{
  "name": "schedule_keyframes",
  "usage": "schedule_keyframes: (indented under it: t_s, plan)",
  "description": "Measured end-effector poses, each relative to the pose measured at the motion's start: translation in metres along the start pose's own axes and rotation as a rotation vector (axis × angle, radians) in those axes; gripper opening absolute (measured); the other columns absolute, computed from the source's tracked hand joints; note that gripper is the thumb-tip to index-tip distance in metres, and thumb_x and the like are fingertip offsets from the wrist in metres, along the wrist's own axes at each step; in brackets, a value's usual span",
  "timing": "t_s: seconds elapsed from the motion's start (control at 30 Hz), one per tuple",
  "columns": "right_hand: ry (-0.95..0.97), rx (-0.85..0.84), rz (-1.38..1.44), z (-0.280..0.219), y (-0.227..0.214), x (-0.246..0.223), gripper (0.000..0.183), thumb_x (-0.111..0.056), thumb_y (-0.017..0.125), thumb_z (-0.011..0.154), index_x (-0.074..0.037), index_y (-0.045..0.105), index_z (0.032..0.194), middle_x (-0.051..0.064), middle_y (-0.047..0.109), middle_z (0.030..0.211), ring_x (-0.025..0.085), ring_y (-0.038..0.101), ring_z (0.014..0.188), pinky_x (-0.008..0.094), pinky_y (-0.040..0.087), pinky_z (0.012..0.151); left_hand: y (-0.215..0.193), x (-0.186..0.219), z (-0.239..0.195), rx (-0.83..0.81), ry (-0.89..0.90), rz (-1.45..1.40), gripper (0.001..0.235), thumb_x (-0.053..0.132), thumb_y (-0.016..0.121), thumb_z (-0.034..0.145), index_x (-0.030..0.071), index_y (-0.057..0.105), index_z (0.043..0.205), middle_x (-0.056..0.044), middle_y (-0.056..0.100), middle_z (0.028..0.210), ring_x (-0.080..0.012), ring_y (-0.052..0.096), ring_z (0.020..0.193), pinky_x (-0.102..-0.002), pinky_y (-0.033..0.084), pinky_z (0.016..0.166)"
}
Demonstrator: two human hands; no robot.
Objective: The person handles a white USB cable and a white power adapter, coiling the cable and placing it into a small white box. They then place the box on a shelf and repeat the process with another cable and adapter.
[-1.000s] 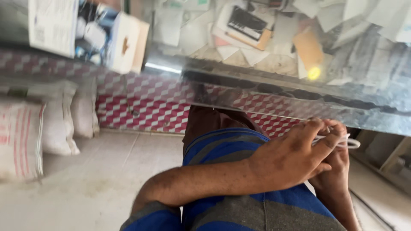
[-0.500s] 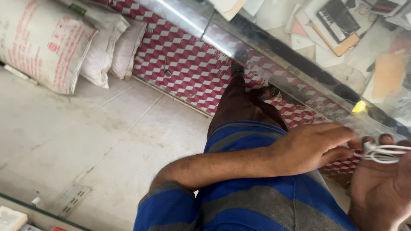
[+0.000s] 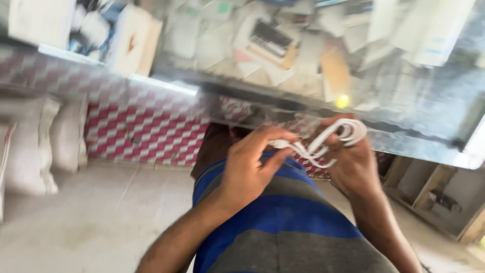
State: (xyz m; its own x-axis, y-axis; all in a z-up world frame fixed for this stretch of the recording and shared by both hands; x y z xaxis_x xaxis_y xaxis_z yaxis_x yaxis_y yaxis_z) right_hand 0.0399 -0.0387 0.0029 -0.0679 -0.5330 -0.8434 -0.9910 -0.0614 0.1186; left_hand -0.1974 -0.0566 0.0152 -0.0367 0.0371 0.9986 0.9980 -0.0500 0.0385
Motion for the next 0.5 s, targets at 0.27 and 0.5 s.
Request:
schedule_keyframes:
  t_s: [0.27, 0.5]
  plan:
    - [-0.135, -0.134, -0.140, 0.009, 0.016, -0.003, 0.023, -0.022, 0.059, 0.107, -0.005, 0.056, 0.123, 0.004, 0.065, 0.107, 0.009, 0.062, 0.096, 0.025, 0.053, 0.083, 0.010, 0.010, 0.035, -0.107, -0.033, -0.120, 0.039, -0.004, 0.072, 0.096, 0.002, 0.055, 0.132, -0.013, 0.055, 0.138, -0.0171, 0.070, 0.114, -0.027, 0.065, 0.092]
    - [-0.199, -0.159, 0.021, 0.005, 0.027, 0.000, 0.025, -0.022, 0.060, 0.113, -0.004, 0.051, 0.128, 0.003, 0.061, 0.117, 0.008, 0.056, 0.113, 0.025, 0.051, 0.099, 0.021, 0.004, 0.059, -0.298, 0.019, 0.101, 0.046, 0.001, 0.077, 0.094, 0.006, 0.058, 0.136, -0.008, 0.070, 0.130, -0.0189, 0.074, 0.116, -0.029, 0.063, 0.094]
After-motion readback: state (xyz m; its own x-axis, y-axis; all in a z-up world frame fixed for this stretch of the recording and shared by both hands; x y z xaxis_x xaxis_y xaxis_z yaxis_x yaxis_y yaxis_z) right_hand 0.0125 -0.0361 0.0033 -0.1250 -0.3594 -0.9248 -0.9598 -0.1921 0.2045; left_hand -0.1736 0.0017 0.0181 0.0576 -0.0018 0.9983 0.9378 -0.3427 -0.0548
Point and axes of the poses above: each hand's wrist, its own z-axis towards the middle knuckle, its own y-axis out of the palm, x = y × z, the point moved 2 cm from there along z, towards the middle knuckle
